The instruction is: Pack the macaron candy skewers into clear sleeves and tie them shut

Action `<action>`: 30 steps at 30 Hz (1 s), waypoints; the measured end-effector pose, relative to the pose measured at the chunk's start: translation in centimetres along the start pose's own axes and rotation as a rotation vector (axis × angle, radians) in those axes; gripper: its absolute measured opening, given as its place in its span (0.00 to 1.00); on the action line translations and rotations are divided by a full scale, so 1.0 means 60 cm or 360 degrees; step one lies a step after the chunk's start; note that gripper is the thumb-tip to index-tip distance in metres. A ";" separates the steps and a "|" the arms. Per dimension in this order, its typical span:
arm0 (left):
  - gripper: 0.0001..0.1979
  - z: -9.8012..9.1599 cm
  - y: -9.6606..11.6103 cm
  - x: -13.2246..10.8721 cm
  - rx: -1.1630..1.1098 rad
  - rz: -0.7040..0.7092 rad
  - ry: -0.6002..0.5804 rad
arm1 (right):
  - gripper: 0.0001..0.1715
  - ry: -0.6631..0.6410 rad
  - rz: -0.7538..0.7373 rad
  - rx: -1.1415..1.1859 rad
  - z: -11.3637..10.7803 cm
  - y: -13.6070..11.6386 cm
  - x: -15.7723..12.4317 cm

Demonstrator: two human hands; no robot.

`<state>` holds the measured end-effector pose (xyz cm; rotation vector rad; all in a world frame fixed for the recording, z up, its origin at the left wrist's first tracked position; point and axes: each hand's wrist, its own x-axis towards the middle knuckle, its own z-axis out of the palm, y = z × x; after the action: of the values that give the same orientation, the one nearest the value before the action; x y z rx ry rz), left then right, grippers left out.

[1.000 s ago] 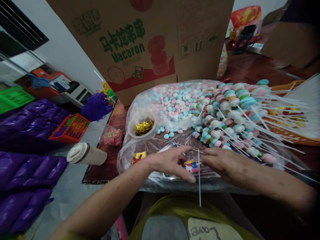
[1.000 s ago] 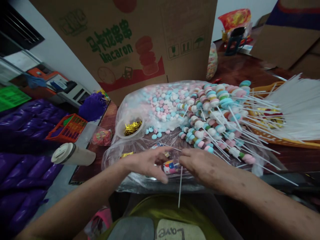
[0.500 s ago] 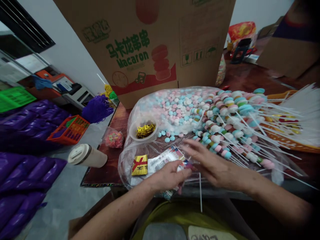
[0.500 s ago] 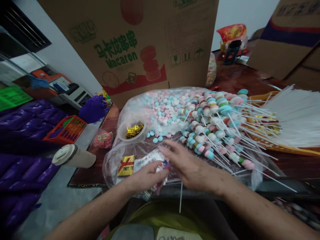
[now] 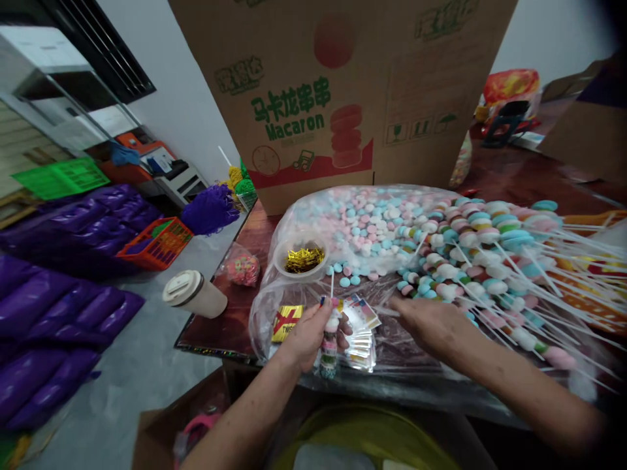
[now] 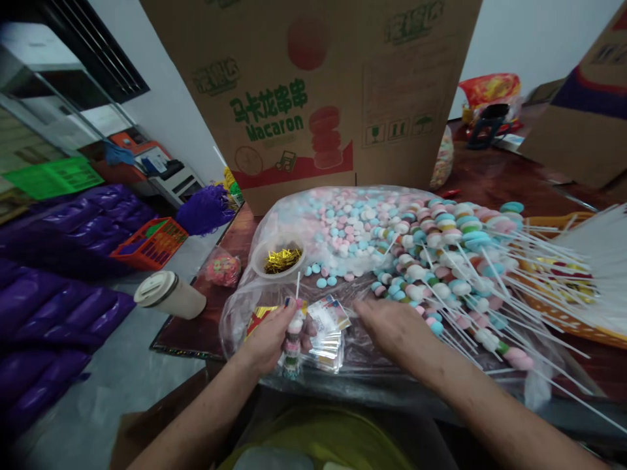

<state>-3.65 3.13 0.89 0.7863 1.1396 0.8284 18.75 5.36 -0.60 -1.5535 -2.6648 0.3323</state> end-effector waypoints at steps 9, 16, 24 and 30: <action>0.27 -0.013 -0.011 -0.007 0.0165 0.0116 0.0046 | 0.14 0.0226 -0.0030 0.0813 -0.003 -0.083 0.066; 0.23 -0.041 -0.010 -0.023 0.0443 0.0236 -0.0487 | 0.14 0.0266 0.0037 0.1830 0.024 -0.168 0.034; 0.07 -0.047 0.008 -0.026 0.0893 0.0209 -0.0586 | 0.11 0.0447 -0.0134 0.1097 0.024 -0.161 0.040; 0.11 -0.032 0.014 -0.029 0.0663 -0.0039 -0.0600 | 0.16 0.0887 -0.0190 0.0763 -0.047 -0.127 0.067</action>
<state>-5.97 2.21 1.92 1.2137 0.9872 0.3968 10.64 5.66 3.40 -1.1283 -2.0438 0.4186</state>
